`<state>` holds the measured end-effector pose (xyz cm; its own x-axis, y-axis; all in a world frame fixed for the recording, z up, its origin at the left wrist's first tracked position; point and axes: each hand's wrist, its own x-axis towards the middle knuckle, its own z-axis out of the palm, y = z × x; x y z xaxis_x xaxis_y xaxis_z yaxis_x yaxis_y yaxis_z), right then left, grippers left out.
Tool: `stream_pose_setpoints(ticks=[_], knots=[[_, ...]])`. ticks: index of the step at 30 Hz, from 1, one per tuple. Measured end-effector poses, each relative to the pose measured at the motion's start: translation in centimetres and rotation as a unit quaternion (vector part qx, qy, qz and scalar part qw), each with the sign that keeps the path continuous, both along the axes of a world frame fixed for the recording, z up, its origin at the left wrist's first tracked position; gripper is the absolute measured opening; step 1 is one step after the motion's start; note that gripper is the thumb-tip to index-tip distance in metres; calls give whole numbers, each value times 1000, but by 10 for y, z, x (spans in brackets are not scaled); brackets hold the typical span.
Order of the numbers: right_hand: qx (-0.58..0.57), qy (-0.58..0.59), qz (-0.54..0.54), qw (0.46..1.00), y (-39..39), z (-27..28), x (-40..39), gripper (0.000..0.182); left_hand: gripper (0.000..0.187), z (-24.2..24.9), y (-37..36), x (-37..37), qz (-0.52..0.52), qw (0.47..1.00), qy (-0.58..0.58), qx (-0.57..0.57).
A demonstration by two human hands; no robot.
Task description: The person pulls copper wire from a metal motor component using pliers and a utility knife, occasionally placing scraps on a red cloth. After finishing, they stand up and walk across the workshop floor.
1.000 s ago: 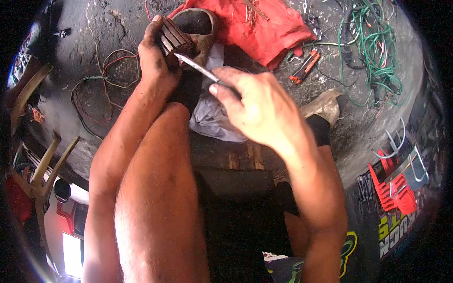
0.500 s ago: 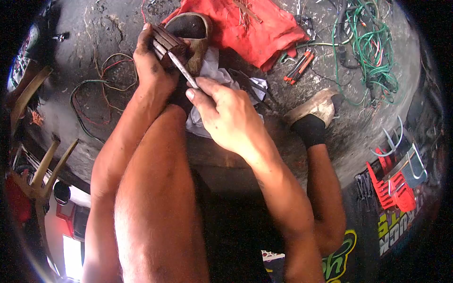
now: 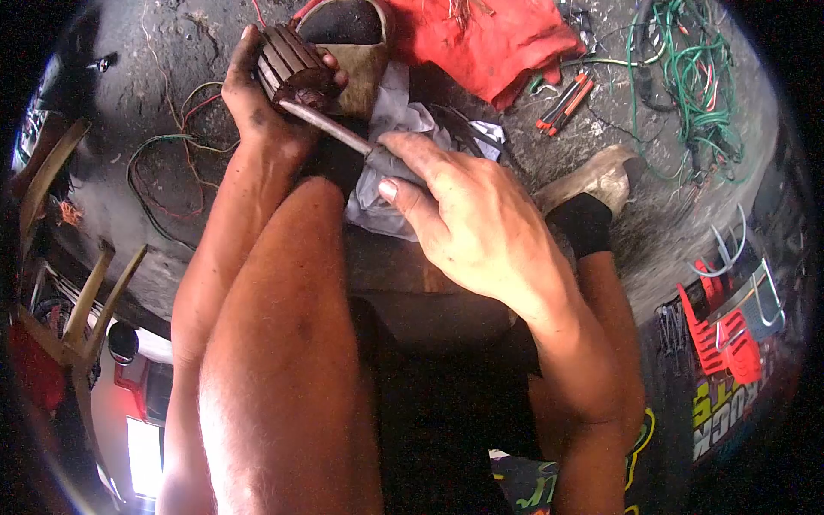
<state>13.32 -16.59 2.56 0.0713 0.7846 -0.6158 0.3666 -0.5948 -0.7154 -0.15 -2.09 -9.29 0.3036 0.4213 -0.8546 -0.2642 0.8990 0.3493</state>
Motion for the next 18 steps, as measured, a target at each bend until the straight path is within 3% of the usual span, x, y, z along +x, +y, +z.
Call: stream_pose_setpoints(ticks=[7,10,13,15,18], knots=[[-13,8,0,1000,8,-4,5,32,49,-4,1,-5,-12,999,-46,7],[51,-12,-14,999,6,-11,3,29,48,-4,1,-3,-7,999,-45,6],[39,1,-22,999,7,-7,6,27,48,-4,1,-4,-7,999,-50,12],[-59,39,-18,997,14,1,11,33,47,-7,1,-5,-12,997,-74,21],[-15,10,3,1000,13,-3,12,33,47,-2,1,-3,-6,1000,-26,-6]])
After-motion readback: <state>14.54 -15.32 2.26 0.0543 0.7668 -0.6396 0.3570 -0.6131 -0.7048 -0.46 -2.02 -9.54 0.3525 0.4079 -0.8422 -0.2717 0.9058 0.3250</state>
